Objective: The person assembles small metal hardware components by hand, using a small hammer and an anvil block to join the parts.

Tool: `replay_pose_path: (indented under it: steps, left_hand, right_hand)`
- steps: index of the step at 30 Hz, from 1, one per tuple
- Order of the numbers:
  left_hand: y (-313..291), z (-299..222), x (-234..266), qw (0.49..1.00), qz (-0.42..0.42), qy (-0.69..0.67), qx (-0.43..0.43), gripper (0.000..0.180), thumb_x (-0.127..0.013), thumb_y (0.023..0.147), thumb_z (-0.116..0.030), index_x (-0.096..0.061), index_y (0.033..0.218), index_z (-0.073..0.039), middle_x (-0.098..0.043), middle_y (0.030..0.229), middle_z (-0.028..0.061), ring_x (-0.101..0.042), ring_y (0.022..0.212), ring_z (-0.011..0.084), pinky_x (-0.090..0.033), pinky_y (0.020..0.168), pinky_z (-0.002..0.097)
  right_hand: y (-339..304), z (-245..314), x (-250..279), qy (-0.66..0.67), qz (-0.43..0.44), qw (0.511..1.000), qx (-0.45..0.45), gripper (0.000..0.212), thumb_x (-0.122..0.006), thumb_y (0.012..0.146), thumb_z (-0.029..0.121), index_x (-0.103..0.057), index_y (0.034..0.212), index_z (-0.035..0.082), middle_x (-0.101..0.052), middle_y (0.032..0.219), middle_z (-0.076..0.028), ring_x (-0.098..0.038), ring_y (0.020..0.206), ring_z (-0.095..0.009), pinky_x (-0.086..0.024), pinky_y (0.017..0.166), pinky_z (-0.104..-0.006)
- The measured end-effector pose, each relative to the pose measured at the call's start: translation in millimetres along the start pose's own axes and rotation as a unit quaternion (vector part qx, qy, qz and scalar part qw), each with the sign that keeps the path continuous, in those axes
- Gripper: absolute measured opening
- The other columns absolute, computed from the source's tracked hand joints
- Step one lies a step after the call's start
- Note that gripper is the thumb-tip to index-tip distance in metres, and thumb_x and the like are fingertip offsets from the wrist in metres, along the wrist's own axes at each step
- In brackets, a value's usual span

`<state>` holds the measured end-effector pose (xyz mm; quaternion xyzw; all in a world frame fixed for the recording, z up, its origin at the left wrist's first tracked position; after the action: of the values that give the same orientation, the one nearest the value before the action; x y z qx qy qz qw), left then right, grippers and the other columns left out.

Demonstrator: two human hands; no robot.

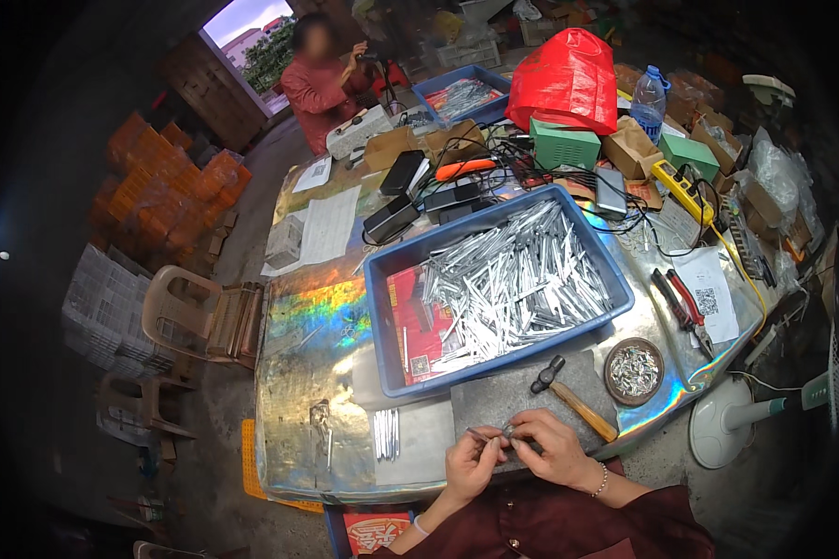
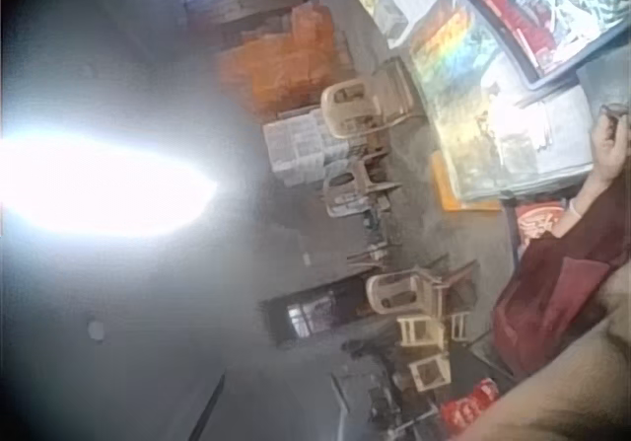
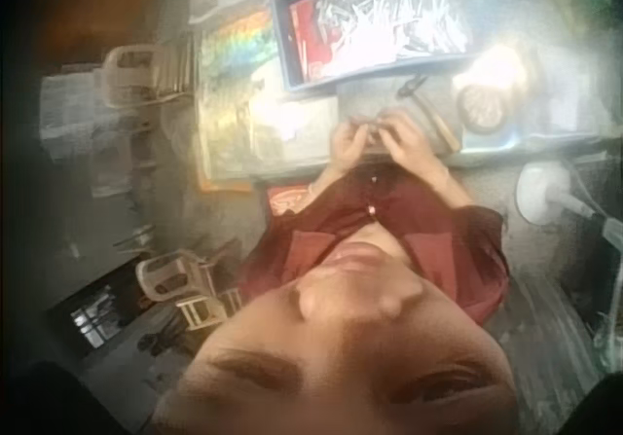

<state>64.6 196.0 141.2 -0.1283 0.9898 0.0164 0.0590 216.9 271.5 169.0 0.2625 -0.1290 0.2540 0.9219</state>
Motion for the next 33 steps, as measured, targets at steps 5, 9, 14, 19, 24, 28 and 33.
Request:
replay_pose_path:
  steps: [5,9,14,19,24,28,33]
  left_hand:
    - [-2.2,1.6,-0.6,1.000,0.003,-0.002,-0.004,0.016,-0.053,0.092,-0.003,-0.055,0.106,0.005,-0.065,0.087,0.0102,-0.060,0.068,0.0089,-0.050,0.059,0.0218]
    - [-3.2,3.3,1.2,1.000,0.007,-0.006,0.001,0.016,-0.052,0.093,-0.003,-0.054,0.107,0.004,-0.065,0.088,0.0101,-0.059,0.068,0.0087,-0.050,0.060,0.0218]
    - [-3.4,2.4,1.4,1.000,0.010,-0.026,0.001,0.017,-0.052,0.093,-0.004,-0.053,0.109,0.004,-0.065,0.089,0.0097,-0.059,0.069,0.0081,-0.050,0.062,0.0215]
    - [-3.1,1.8,2.2,0.999,0.010,-0.031,0.002,0.017,-0.052,0.093,-0.004,-0.054,0.108,0.003,-0.064,0.090,0.0094,-0.059,0.069,0.0076,-0.051,0.062,0.0214]
    - [-2.3,3.3,3.0,0.999,0.018,-0.032,-0.007,0.017,-0.052,0.093,-0.004,-0.054,0.108,0.003,-0.065,0.089,0.0091,-0.058,0.069,0.0073,-0.050,0.062,0.0207]
    - [-2.8,3.1,3.6,0.999,0.019,-0.037,-0.013,0.017,-0.052,0.093,-0.004,-0.054,0.109,0.003,-0.065,0.089,0.0090,-0.058,0.069,0.0071,-0.049,0.061,0.0205]
    - [-2.5,2.8,3.0,0.999,0.021,-0.027,-0.005,0.017,-0.052,0.093,-0.003,-0.054,0.109,0.004,-0.065,0.089,0.0090,-0.058,0.068,0.0070,-0.049,0.061,0.0206]
  right_hand:
    - [-3.7,-1.1,-2.1,-0.026,-0.027,0.999,0.003,0.017,-0.064,0.076,0.004,-0.058,0.092,0.000,-0.060,0.101,-0.015,-0.060,0.089,-0.031,-0.050,0.074,-0.0352]
    - [-2.9,3.0,-4.1,-0.069,-0.047,0.996,-0.002,0.020,-0.064,0.077,0.005,-0.057,0.096,0.001,-0.059,0.103,-0.015,-0.060,0.090,-0.031,-0.050,0.075,-0.0365]
    - [-2.6,4.6,-6.2,-0.123,-0.023,0.992,0.018,0.020,-0.063,0.078,0.008,-0.057,0.096,0.002,-0.060,0.103,-0.014,-0.060,0.091,-0.031,-0.050,0.075,-0.0375]
    - [-1.4,4.6,-7.0,-0.137,-0.014,0.990,0.030,0.018,-0.062,0.078,0.008,-0.057,0.095,0.002,-0.060,0.103,-0.013,-0.060,0.091,-0.030,-0.051,0.075,-0.0372]
    - [-1.8,4.6,-7.9,-0.143,-0.011,0.989,0.026,0.018,-0.062,0.078,0.008,-0.058,0.095,0.002,-0.060,0.103,-0.013,-0.060,0.091,-0.030,-0.051,0.075,-0.0372]
    - [-1.6,4.6,-9.7,-0.143,-0.010,0.989,0.025,0.019,-0.062,0.077,0.008,-0.058,0.095,0.002,-0.060,0.103,-0.013,-0.060,0.092,-0.030,-0.050,0.076,-0.0375]
    - [-2.1,5.7,-8.9,-0.144,-0.007,0.989,0.019,0.020,-0.062,0.077,0.008,-0.058,0.096,0.002,-0.060,0.103,-0.013,-0.060,0.092,-0.031,-0.050,0.076,-0.0376]
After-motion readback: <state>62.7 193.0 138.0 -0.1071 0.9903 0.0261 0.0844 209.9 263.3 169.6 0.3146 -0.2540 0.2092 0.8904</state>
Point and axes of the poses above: each hand's wrist, its own y-axis towards the middle knuckle, its own x-axis out of the back of the hand, z = x × y, the point moved 1 cm from there along y, towards the middle knuckle
